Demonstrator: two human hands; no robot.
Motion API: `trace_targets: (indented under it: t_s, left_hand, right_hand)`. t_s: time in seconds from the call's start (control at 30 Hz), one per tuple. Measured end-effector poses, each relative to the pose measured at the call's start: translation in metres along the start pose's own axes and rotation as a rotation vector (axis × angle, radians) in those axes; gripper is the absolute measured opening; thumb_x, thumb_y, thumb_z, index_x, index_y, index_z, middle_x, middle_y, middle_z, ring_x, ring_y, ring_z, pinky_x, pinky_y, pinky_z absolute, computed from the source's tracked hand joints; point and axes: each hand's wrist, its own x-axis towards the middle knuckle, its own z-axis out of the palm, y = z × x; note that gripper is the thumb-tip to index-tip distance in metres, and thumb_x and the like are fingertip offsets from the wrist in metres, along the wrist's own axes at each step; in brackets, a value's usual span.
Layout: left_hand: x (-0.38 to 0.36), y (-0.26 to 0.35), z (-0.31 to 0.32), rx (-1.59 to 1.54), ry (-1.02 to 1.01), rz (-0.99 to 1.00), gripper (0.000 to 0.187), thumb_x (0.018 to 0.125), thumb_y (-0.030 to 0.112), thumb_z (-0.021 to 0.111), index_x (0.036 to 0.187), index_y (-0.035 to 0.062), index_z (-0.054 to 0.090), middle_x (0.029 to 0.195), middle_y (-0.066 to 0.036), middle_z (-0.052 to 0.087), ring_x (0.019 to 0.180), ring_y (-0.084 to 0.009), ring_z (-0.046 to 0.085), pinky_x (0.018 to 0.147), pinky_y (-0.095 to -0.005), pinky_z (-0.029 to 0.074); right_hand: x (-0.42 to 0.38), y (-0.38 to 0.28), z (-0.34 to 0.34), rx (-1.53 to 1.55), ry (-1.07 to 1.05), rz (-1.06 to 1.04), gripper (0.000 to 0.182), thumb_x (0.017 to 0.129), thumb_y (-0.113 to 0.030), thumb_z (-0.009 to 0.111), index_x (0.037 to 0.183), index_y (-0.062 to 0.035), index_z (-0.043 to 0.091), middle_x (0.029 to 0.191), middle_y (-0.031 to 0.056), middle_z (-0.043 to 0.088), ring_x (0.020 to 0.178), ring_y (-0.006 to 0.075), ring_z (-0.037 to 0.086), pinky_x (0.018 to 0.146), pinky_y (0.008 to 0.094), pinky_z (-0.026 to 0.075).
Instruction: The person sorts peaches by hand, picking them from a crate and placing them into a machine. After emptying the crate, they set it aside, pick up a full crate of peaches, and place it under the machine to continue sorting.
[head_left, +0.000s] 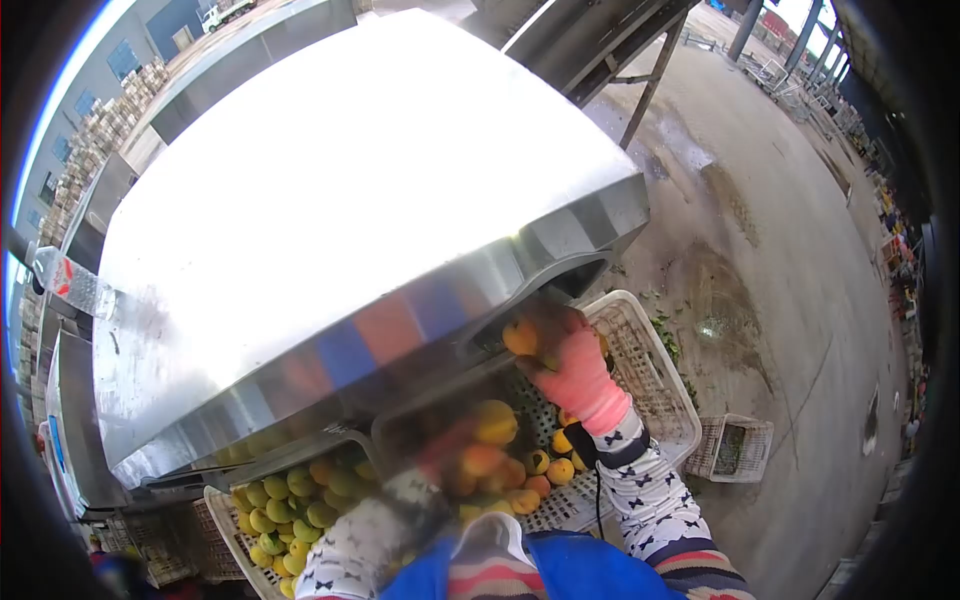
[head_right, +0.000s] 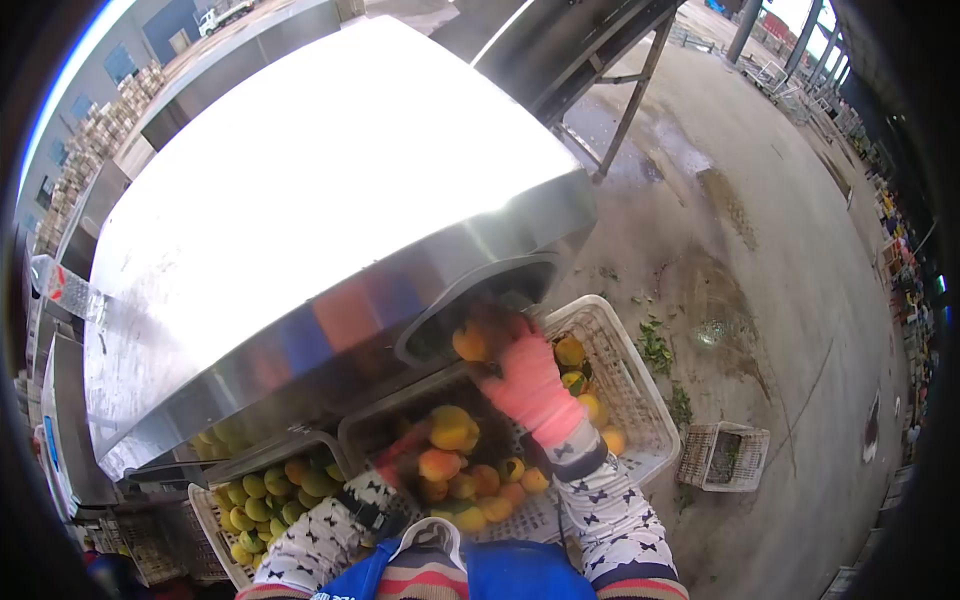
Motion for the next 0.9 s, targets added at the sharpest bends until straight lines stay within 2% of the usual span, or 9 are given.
trace_targets:
  t_s: [0.07, 0.2, 0.33, 0.47, 0.53, 0.6, 0.63, 0.7, 0.9]
  left_hand:
    - [-0.016, 0.030, 0.019, 0.041, 0.069, 0.188, 0.047, 0.092, 0.023, 0.065, 0.133, 0.0036, 0.052, 0.125, -0.015, 0.059, 0.107, -0.0276, 0.064, 0.089, -0.0410, 0.056]
    - [-0.036, 0.040, 0.041, -0.398, 0.203, 0.166, 0.042, 0.097, 0.031, 0.054, 0.124, -0.0010, 0.054, 0.111, -0.018, 0.064, 0.088, -0.0292, 0.069, 0.069, -0.0393, 0.061]
    - [-0.033, 0.075, 0.055, -0.049, 0.243, 0.118, 0.040, 0.098, 0.031, 0.050, 0.120, -0.0020, 0.054, 0.103, -0.018, 0.065, 0.080, -0.0282, 0.069, 0.065, -0.0384, 0.060]
    - [-0.014, 0.039, 0.034, -0.219, 0.276, 0.201, 0.046, 0.073, 0.008, 0.076, 0.114, -0.0002, 0.057, 0.095, -0.017, 0.064, 0.073, -0.0279, 0.067, 0.064, -0.0440, 0.060]
    - [-0.010, 0.048, 0.044, -0.380, 0.247, 0.161, 0.045, 0.076, 0.007, 0.074, 0.117, 0.0020, 0.056, 0.092, -0.016, 0.065, 0.072, -0.0250, 0.067, 0.060, -0.0395, 0.059]
    - [-0.002, 0.037, 0.034, -0.499, 0.110, 0.111, 0.058, 0.077, 0.034, 0.062, 0.126, 0.0043, 0.050, 0.096, -0.020, 0.064, 0.075, -0.0295, 0.066, 0.062, -0.0414, 0.058]
    - [0.005, 0.009, 0.008, -0.536, -0.011, 0.075, 0.080, 0.077, 0.061, 0.051, 0.134, 0.0055, 0.045, 0.101, -0.024, 0.062, 0.078, -0.0354, 0.065, 0.064, -0.0455, 0.058]
    - [0.010, 0.008, 0.009, -0.464, -0.077, 0.026, 0.107, 0.075, 0.090, 0.039, 0.142, 0.0069, 0.039, 0.105, -0.030, 0.060, 0.083, -0.0430, 0.064, 0.069, -0.0510, 0.057]
    - [0.008, 0.005, 0.005, -0.654, -0.242, 0.187, 0.109, 0.073, 0.091, 0.041, 0.142, 0.0071, 0.039, 0.108, -0.034, 0.059, 0.089, -0.0483, 0.064, 0.073, -0.0552, 0.056]
  right_hand:
    - [-0.003, 0.020, 0.020, -0.251, -0.046, -0.027, 0.071, 0.079, -0.037, 0.070, 0.140, -0.0088, 0.048, 0.134, 0.0197, 0.051, 0.120, 0.0388, 0.050, 0.100, 0.0474, 0.044]
    - [0.004, -0.005, 0.013, -0.183, 0.059, 0.016, 0.061, 0.080, -0.034, 0.070, 0.131, -0.0049, 0.053, 0.128, 0.0205, 0.054, 0.117, 0.0403, 0.051, 0.098, 0.0470, 0.045]
    - [0.050, 0.005, 0.055, -0.232, 0.115, 0.050, 0.054, 0.079, -0.028, 0.073, 0.121, 0.0012, 0.056, 0.120, 0.0229, 0.056, 0.111, 0.0419, 0.054, 0.096, 0.0458, 0.047]
    - [0.036, -0.006, 0.015, 0.024, 0.178, -0.046, 0.056, 0.076, -0.021, 0.078, 0.123, 0.0015, 0.057, 0.117, 0.0201, 0.058, 0.108, 0.0369, 0.057, 0.096, 0.0425, 0.048]
    - [0.007, -0.018, -0.012, 0.379, 0.044, 0.053, 0.062, 0.075, -0.019, 0.081, 0.128, 0.0014, 0.056, 0.119, 0.0167, 0.059, 0.110, 0.0310, 0.058, 0.098, 0.0398, 0.047]
    - [-0.024, -0.022, -0.015, 0.766, -0.180, 0.195, 0.067, 0.076, -0.020, 0.082, 0.133, 0.0005, 0.054, 0.124, 0.0136, 0.059, 0.115, 0.0258, 0.056, 0.101, 0.0370, 0.044]
    - [-0.038, -0.020, -0.011, 0.940, -0.292, 0.249, 0.069, 0.076, -0.023, 0.082, 0.135, -0.0004, 0.053, 0.127, 0.0123, 0.058, 0.118, 0.0240, 0.055, 0.103, 0.0358, 0.043]
    - [-0.056, -0.016, -0.008, 1.148, -0.387, 0.338, 0.073, 0.077, -0.025, 0.082, 0.138, -0.0012, 0.050, 0.131, 0.0111, 0.056, 0.122, 0.0211, 0.052, 0.105, 0.0342, 0.040]
    - [-0.064, -0.010, -0.012, 1.261, -0.184, 0.311, 0.075, 0.076, -0.024, 0.083, 0.138, -0.0012, 0.049, 0.130, 0.0114, 0.057, 0.122, 0.0201, 0.051, 0.106, 0.0340, 0.039]
